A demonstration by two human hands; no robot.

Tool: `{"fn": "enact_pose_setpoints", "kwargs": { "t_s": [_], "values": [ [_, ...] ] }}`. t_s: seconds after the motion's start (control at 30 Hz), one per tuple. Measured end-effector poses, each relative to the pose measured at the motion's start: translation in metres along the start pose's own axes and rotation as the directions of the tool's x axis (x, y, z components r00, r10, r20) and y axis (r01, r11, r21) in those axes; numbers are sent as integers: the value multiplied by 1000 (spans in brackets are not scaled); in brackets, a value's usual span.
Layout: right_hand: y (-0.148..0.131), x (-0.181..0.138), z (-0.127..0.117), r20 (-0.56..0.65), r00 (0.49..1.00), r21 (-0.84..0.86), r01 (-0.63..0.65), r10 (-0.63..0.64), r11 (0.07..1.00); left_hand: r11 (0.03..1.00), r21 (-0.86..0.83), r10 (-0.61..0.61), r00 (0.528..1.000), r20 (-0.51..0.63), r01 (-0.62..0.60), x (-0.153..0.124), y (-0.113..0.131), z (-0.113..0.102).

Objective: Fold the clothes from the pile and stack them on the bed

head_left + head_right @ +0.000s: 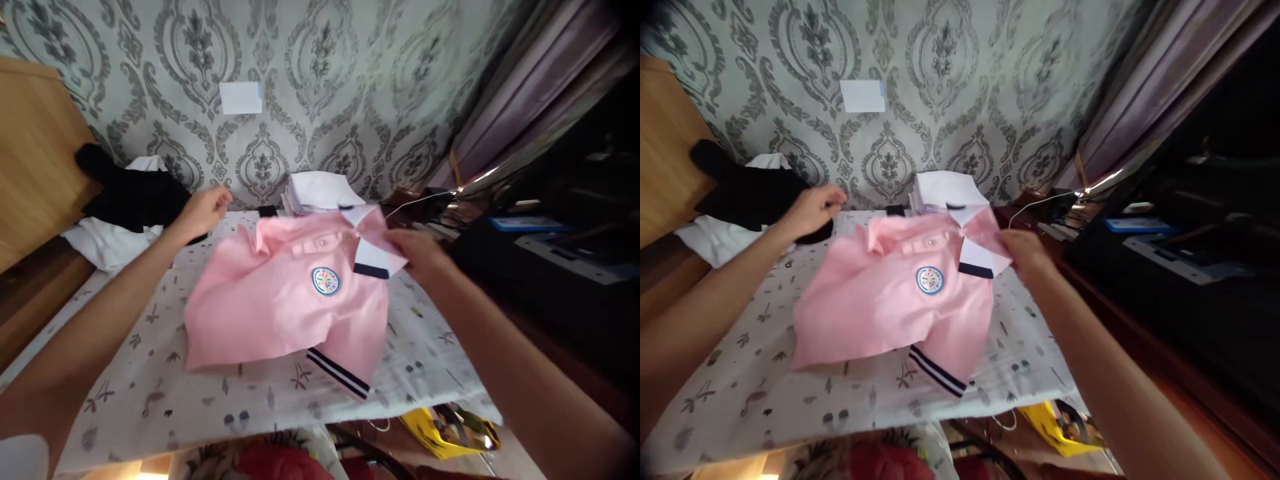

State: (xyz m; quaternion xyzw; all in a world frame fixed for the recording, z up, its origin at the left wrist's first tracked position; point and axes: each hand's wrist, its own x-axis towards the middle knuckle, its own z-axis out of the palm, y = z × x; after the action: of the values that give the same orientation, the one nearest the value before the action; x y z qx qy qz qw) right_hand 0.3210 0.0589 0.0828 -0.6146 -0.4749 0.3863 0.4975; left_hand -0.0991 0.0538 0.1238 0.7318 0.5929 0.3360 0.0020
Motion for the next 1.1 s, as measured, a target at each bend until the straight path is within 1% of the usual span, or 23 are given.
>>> {"fn": "enact_pose_setpoints", "kwargs": {
  "t_s": [0.03, 0.1, 0.13, 0.2, 0.23, 0.27, 0.33, 0.37, 0.4, 0.43, 0.47, 0.5, 0.53, 0.63, 0.7, 0.77, 0.8, 0.87, 0.9, 0.97, 1.0, 1.03, 1.1],
  "values": [
    [23, 6, -1, -5, 1000, -43, -30, 30, 999, 999, 28, -34, 997, 70, 32, -9, -12, 16],
    [64, 11, -5, -13, 997, -116, -78, 77, 990, 995, 54, -89, 971, 221, 79, -33, -33, 43],
    [81, 12, -9, -5, 997, -169, -72, 73, 983, 993, 65, -115, 955, 273, 100, -46, -42, 52],
    [103, 13, -16, 0, 1000, -354, 14, -16, 935, 989, 71, -149, 931, 334, 133, -66, -58, 65],
    [108, 14, -18, 5, 996, -468, 84, -92, 880, 985, 74, -171, 921, 350, 155, -73, -64, 69],
    [109, 16, -18, 17, 983, -575, 159, -182, 803, 981, 77, -195, 913, 359, 180, -77, -68, 72],
    [103, 20, -10, 78, 934, -714, 296, -348, 634, 970, 79, -244, 899, 365, 231, -78, -72, 77],
    [96, 23, -2, 125, 906, -742, 357, -405, 568, 966, 72, -259, 895, 364, 250, -77, -72, 81],
    [89, 26, 10, 180, 885, -747, 407, -428, 527, 963, 65, -268, 893, 361, 263, -74, -69, 84],
    [81, 31, 24, 234, 874, -739, 445, -426, 506, 961, 62, -274, 892, 360, 270, -71, -65, 89],
    [74, 36, 41, 285, 871, -725, 468, -400, 504, 960, 65, -276, 891, 362, 271, -68, -59, 94],
    [67, 42, 59, 333, 877, -712, 475, -347, 517, 961, 71, -274, 892, 359, 267, -65, -52, 99],
    [63, 50, 76, 357, 879, -707, 475, -316, 524, 963, 70, -269, 898, 349, 261, -64, -45, 105],
    [57, 77, 122, 374, 890, -706, 457, -262, 541, 971, 14, -230, 923, 309, 238, -62, -23, 119],
    [59, 94, 142, 371, 901, -705, 431, -225, 563, 974, -39, -201, 931, 304, 223, -64, -15, 124],
    [62, 106, 151, 366, 910, -693, 405, -194, 596, 974, -80, -175, 932, 317, 210, -65, -13, 123],
    [64, 110, 153, 363, 912, -679, 399, -190, 617, 973, -106, -163, 934, 319, 206, -65, -15, 119],
    [67, 116, 153, 346, 914, -633, 393, -211, 667, 965, -164, -148, 940, 306, 205, -64, -24, 104],
    [68, 118, 151, 328, 916, -602, 390, -230, 696, 951, -216, -157, 948, 276, 220, -62, -31, 94],
    [69, 120, 149, 266, 926, -534, 372, -267, 759, 885, -366, -237, 955, 177, 288, -56, -46, 72],
    [70, 121, 148, 227, 933, -499, 359, -280, 789, 829, -452, -306, 944, 127, 329, -52, -54, 63],
    [70, 122, 149, 189, 938, -465, 346, -290, 815, 763, -531, -382, 920, 88, 368, -48, -62, 56],
    [70, 122, 150, 123, 943, -409, 331, -308, 850, 643, -631, -519, 853, 57, 434, -42, -73, 49]
  ]
}}
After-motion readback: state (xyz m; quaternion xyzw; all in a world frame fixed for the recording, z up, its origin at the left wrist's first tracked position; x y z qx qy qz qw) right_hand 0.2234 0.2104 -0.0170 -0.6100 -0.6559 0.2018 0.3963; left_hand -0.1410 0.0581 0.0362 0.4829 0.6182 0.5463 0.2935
